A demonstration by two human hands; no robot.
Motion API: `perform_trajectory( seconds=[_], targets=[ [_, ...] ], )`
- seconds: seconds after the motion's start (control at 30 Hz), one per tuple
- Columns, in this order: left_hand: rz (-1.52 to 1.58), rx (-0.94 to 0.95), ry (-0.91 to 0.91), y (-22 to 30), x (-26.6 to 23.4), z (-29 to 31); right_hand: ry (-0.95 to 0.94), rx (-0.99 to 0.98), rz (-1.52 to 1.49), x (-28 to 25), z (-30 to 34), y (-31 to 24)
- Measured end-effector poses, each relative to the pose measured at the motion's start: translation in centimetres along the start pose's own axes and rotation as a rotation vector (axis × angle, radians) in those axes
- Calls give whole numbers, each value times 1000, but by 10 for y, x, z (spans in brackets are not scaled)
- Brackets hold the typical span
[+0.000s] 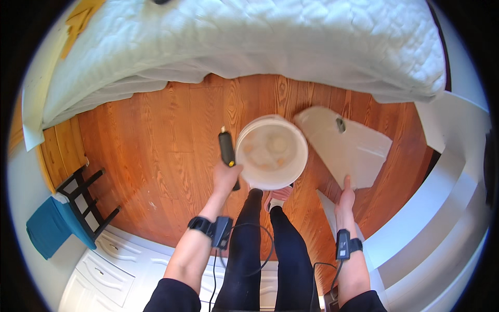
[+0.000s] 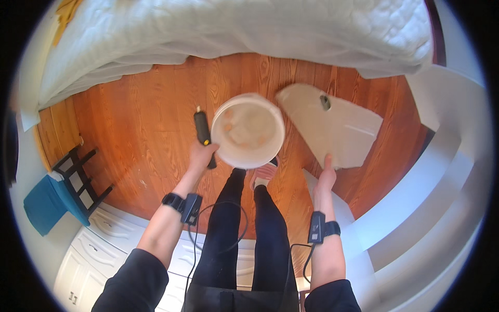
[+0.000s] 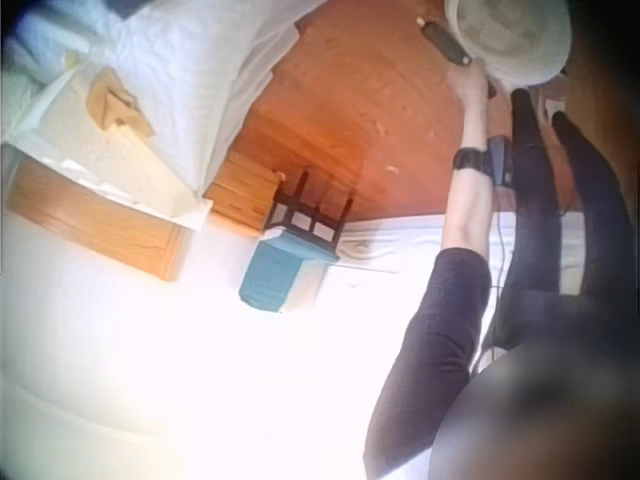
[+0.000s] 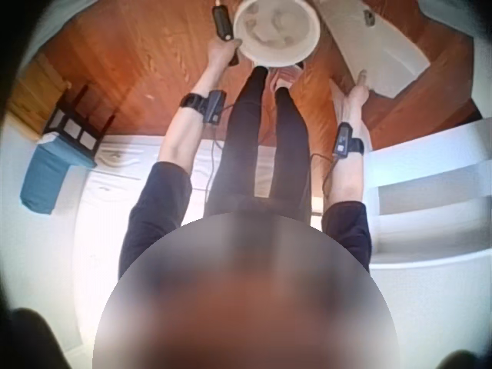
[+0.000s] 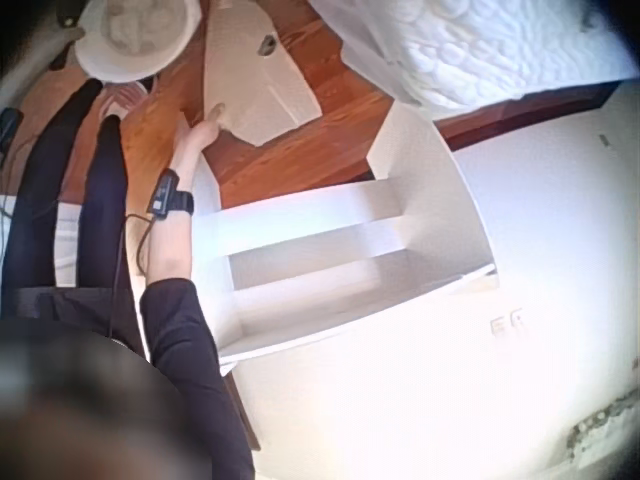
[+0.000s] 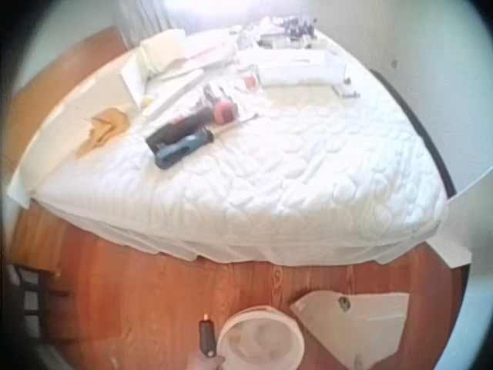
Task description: The person assembles a white furniture unit by hand, removing protective film from panels, aligning edges, and using a cordless drill to drive screws into pre-drilled holes. The person repositions panels and secures joints, working on a wooden floor with tools and parts laid out nearby.
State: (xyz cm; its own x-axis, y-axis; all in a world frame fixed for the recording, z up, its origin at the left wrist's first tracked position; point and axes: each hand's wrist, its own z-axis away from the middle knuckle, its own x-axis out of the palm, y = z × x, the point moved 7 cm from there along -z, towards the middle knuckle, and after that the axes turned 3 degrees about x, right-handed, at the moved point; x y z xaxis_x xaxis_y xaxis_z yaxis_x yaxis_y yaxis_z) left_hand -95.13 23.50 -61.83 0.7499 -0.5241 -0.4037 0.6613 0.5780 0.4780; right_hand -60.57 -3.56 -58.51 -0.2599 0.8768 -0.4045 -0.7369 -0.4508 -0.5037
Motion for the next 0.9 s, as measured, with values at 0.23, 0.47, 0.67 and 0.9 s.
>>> perform_trajectory(
  seconds=[0.23, 0.47, 0.67, 0.9],
  targets=[
    [260, -32, 214, -9, -145, 160, 45, -690, 681, -38, 127, -107],
    [706, -161, 354, -37, -266, 321, -338, -648, 577, -33, 270, -192],
    [928, -200, 531, -85, -344, 414, -819, -340, 542, 14, 410, -203],
    [1151, -203, 737, -148, -433, 488, -1137, -416, 539, 117, 616, -172]
  ],
)
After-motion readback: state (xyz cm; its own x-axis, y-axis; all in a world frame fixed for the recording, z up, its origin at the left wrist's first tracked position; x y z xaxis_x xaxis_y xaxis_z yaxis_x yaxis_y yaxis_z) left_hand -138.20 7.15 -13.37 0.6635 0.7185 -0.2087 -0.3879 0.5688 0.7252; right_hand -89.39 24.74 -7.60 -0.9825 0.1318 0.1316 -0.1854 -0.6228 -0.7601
